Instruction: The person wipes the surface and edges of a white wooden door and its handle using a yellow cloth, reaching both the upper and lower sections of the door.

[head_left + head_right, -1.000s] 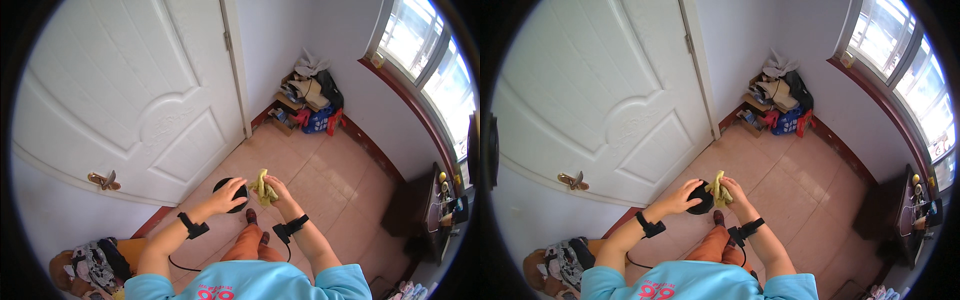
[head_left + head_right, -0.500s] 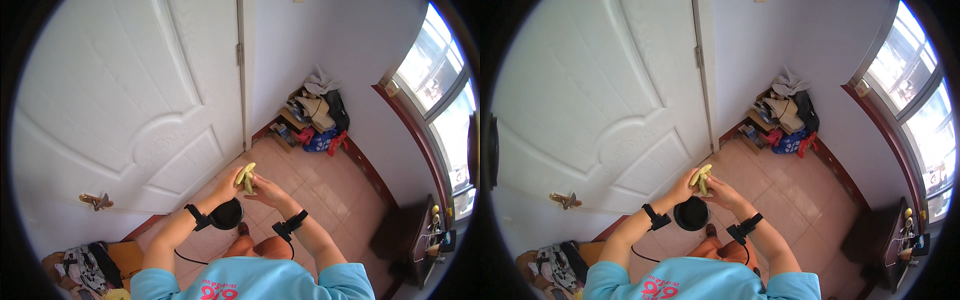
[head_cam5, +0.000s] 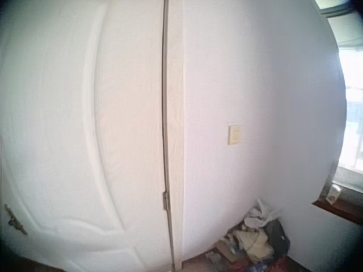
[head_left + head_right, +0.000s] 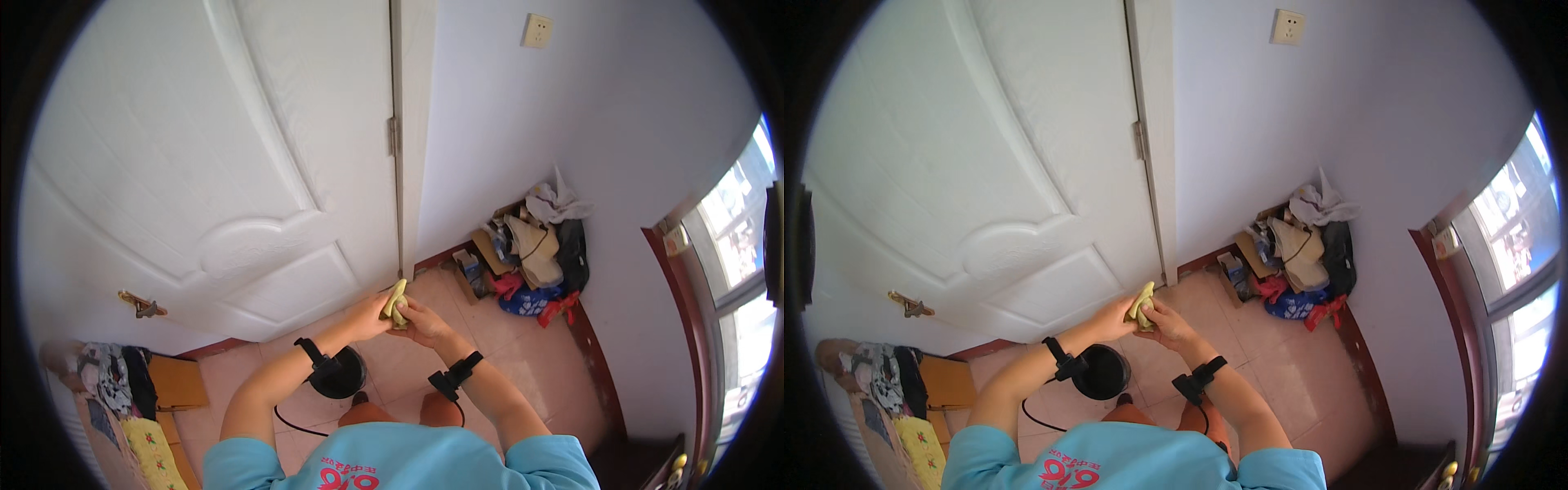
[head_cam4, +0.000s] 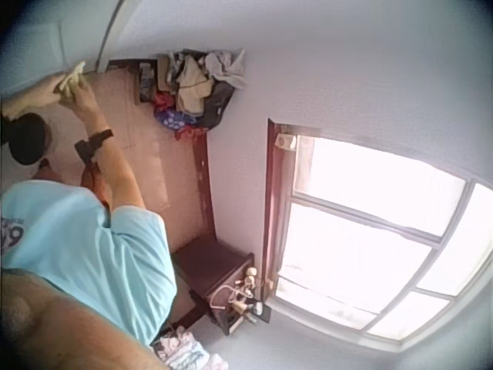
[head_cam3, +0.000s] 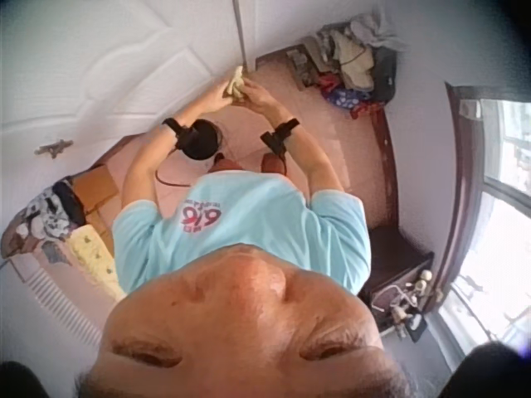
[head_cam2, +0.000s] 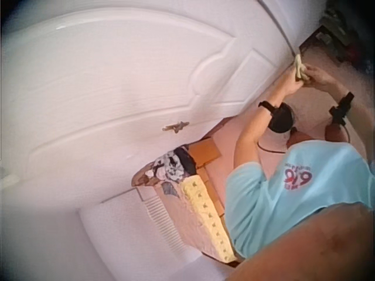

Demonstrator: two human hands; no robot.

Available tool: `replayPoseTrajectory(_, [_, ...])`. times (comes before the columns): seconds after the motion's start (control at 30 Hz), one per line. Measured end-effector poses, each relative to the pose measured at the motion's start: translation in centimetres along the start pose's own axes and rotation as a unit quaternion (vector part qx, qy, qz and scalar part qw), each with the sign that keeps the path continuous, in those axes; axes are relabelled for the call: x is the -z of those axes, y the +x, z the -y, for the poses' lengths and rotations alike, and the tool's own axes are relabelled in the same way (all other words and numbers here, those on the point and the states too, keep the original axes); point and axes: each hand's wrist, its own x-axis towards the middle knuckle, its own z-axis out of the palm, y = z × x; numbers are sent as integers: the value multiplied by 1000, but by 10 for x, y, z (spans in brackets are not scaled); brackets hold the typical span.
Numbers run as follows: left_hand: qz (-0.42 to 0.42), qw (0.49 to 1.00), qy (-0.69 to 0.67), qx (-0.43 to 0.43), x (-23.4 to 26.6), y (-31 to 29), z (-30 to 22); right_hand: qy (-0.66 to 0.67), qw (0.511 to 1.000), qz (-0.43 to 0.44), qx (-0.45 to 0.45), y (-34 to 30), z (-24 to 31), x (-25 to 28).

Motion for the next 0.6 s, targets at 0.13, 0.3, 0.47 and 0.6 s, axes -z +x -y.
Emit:
replayPoseTrajectory(0.13, [80, 982, -137, 97, -12, 2, -1, -30, 998, 5, -61, 4, 20, 30])
replayPoseTrajectory(0.3, [65, 971, -180, 142, 5, -16, 8, -131, 985, -26, -108, 14, 65, 36])
replayPoseTrajectory(0.47, [-11, 953, -209, 218, 45, -75, 49, -235, 963, -128, 36, 56, 121, 31])
replayPoseTrajectory(0.6, [-112, 945, -180, 251, 80, -122, 44, -448, 852, -144, 229, 97, 166, 31])
